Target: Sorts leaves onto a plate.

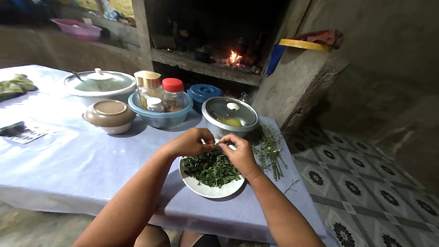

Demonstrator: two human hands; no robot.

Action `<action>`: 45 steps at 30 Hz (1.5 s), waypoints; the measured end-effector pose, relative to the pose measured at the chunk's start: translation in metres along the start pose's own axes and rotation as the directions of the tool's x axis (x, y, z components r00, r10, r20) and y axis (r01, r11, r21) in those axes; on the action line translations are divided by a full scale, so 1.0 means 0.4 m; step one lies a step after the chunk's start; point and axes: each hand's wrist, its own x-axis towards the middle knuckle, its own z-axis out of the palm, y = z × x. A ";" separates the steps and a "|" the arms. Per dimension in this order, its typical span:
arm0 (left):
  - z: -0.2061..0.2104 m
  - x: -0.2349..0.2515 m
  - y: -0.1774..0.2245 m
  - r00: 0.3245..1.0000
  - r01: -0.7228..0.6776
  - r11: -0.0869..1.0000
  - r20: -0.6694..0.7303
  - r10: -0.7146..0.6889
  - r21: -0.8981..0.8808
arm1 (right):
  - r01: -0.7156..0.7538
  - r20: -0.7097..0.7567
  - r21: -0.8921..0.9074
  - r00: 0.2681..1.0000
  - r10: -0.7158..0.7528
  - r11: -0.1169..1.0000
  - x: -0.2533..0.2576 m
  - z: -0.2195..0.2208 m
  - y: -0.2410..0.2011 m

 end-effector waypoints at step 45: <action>0.170 0.038 0.014 0.941 -0.098 0.921 0.337 -0.038 0.378 | -0.061 -0.307 -0.550 0.942 -0.133 0.833 0.060 -0.104 0.091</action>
